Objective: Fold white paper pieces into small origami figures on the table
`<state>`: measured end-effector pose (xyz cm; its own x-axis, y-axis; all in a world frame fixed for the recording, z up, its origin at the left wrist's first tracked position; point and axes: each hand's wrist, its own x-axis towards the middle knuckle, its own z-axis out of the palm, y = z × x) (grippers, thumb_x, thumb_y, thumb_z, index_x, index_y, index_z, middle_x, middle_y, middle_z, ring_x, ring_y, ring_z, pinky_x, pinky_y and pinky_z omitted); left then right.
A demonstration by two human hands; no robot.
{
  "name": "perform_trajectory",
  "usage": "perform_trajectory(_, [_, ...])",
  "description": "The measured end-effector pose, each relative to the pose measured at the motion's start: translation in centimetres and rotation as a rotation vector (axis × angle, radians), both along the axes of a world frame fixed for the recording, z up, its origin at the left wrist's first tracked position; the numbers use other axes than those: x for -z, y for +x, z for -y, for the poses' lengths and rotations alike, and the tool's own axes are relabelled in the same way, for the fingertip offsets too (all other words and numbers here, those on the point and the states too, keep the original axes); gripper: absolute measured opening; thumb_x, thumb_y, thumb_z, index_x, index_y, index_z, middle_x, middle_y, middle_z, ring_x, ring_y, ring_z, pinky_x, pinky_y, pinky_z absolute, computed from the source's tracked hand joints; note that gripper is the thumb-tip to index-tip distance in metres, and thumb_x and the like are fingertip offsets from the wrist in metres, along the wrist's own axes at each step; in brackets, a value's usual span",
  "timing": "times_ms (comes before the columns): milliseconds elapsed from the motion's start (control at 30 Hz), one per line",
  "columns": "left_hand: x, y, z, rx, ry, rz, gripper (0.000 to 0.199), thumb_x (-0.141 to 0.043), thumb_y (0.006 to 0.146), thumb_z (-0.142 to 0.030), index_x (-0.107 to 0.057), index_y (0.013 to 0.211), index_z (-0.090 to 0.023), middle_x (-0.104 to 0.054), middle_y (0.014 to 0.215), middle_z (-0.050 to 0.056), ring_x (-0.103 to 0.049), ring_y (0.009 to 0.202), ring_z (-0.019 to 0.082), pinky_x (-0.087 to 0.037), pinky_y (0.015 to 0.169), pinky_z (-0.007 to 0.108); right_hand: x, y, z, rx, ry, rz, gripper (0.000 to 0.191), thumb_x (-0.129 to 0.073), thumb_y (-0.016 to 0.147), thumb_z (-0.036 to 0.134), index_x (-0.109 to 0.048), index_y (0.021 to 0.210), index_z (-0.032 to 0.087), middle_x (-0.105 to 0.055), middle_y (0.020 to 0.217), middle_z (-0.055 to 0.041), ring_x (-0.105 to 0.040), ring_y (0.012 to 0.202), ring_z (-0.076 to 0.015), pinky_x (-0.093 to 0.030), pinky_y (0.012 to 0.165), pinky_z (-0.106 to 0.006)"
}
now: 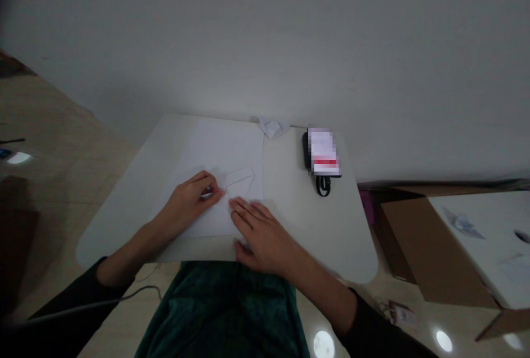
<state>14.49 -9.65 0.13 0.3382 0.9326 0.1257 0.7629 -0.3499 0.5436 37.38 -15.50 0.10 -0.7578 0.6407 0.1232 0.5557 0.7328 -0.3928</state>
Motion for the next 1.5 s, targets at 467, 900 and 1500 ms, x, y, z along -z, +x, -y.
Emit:
perform_trajectory(467, [-0.1,0.1,0.0,-0.011,0.007,0.037,0.019,-0.053,0.089,-0.034,-0.057,0.079,-0.018,-0.055,0.089,0.004,-0.057,0.076,0.016,-0.050,0.070,0.030,-0.5,-0.3,-2.5,-0.041,-0.061,-0.136,0.031,-0.047,0.092,0.029,-0.050,0.121,0.018,-0.046,0.146,-0.0136,-0.032,0.142,-0.0188,-0.030,0.114,-0.044])
perform_trajectory(900, [0.3,2.9,9.5,0.172,0.358,-0.218,0.046,-0.046,0.092,-0.027,-0.048,0.135,-0.011,-0.058,0.132,0.018,-0.053,0.125,0.029,-0.046,0.102,0.046,0.0,-0.1,-2.6,-0.051,-0.046,-0.099,0.058,-0.034,0.086,0.007,-0.031,0.144,0.014,-0.042,0.149,-0.0121,-0.029,0.143,-0.0143,-0.029,0.116,-0.044])
perform_trajectory(1500, [-0.1,4.1,9.1,0.026,0.407,-0.321,0.041,-0.049,0.091,-0.033,-0.060,0.122,-0.008,-0.064,0.123,0.020,-0.061,0.113,0.032,-0.048,0.090,0.044,0.3,-0.2,-2.7,-0.019,-0.096,-0.109,0.062,-0.035,0.084,0.005,-0.027,0.145,0.013,-0.043,0.149,-0.0118,-0.034,0.140,-0.0152,-0.024,0.118,-0.043])
